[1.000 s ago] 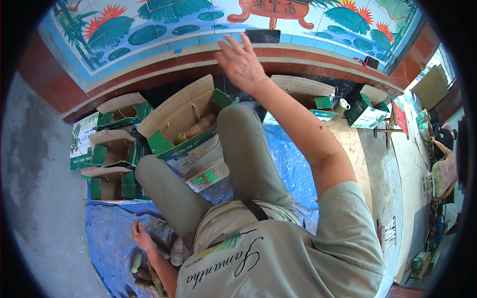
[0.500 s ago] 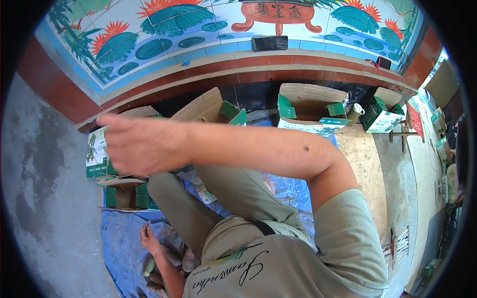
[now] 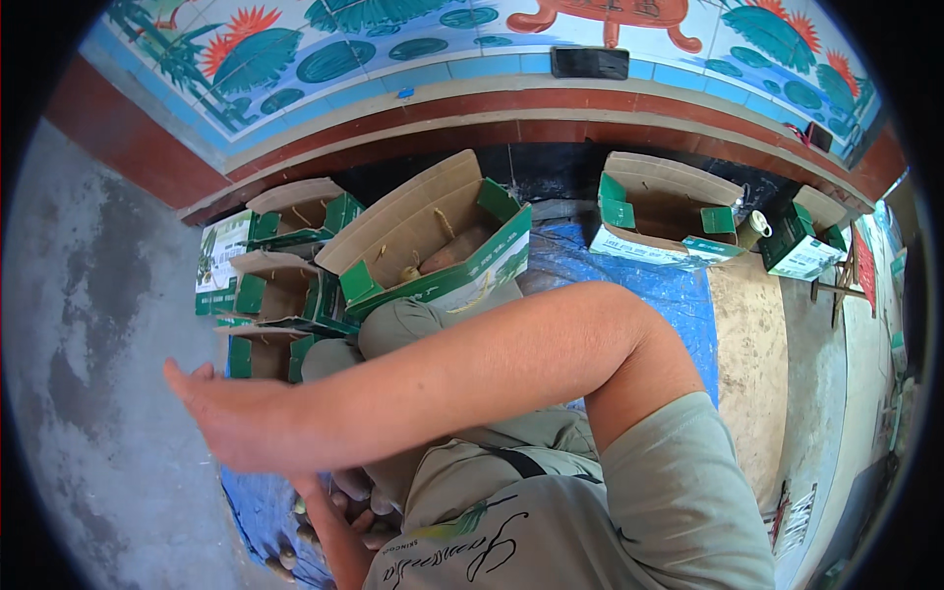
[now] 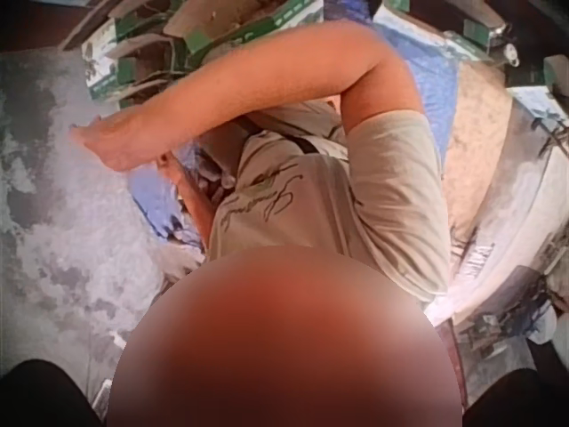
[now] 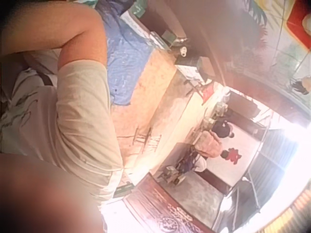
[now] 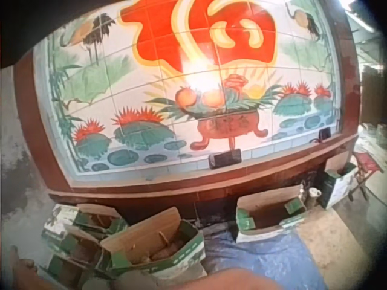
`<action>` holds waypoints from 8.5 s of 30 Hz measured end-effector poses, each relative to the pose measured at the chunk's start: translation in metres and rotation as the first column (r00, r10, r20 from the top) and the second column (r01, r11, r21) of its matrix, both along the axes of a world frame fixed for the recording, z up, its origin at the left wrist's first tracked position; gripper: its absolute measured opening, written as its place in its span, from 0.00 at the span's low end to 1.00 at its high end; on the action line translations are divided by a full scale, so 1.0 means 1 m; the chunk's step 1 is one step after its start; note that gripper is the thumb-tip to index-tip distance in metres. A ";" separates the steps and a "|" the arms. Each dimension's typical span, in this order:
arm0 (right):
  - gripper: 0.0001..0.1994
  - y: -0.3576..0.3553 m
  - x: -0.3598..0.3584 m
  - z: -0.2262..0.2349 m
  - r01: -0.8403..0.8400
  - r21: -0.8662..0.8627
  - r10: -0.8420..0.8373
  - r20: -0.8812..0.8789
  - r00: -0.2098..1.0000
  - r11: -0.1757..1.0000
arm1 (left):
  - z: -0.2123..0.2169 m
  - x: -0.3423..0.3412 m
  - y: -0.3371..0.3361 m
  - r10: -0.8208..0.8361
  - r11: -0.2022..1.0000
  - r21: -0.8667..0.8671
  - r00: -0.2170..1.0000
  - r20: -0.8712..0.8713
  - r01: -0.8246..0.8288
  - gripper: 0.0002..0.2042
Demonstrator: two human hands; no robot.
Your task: Picking up vegetables from the floor, weighing them on a scale, and packing them into cardboard boxes.
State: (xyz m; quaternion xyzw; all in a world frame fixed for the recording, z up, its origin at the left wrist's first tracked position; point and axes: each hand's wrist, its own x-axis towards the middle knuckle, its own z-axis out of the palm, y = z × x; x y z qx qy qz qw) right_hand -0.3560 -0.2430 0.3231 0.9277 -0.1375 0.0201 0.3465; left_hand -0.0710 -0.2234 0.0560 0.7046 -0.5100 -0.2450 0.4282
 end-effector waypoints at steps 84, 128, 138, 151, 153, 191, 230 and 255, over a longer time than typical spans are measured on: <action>0.08 0.221 -0.414 -0.257 0.723 0.691 -0.819 0.418 -0.394 0.005 | 0.091 -0.369 -0.132 -0.709 0.421 -0.197 0.457 0.538 0.885 0.10; 0.13 0.277 -0.373 -0.495 0.710 0.477 -0.744 -0.661 -0.099 -0.518 | 0.045 -0.235 -0.191 -0.261 0.760 -0.251 0.635 0.727 0.600 0.14; 0.13 0.410 -0.400 -0.496 0.424 0.294 -0.433 -0.856 -0.282 -0.857 | 0.045 -0.232 -0.192 -0.289 0.759 -0.245 0.649 0.704 0.603 0.15; 0.29 0.148 -0.444 -0.310 0.926 0.373 -0.840 0.520 -0.153 0.062 | 0.048 -0.222 -0.185 -0.263 0.765 -0.342 0.749 0.608 0.546 0.12; 0.29 0.122 -0.448 -0.298 0.910 0.414 -0.925 0.350 -0.149 0.011 | 0.049 -0.214 -0.185 -0.262 0.762 -0.368 0.774 0.577 0.533 0.12; 0.17 0.056 -0.448 -0.273 0.734 0.653 -0.973 -0.018 -0.229 -0.185 | 0.045 -0.200 -0.188 -0.358 0.816 -0.245 0.790 0.497 0.524 0.12; 0.06 0.079 -0.385 -0.197 0.704 0.707 -0.973 0.199 -0.113 0.062 | 0.043 -0.195 -0.186 -0.373 0.815 -0.229 0.785 0.495 0.532 0.10; 0.12 -0.077 -0.226 -0.225 0.321 0.694 -0.702 0.373 0.607 0.645 | 0.052 -0.161 -0.180 -0.162 0.897 -0.347 0.932 0.323 0.275 0.21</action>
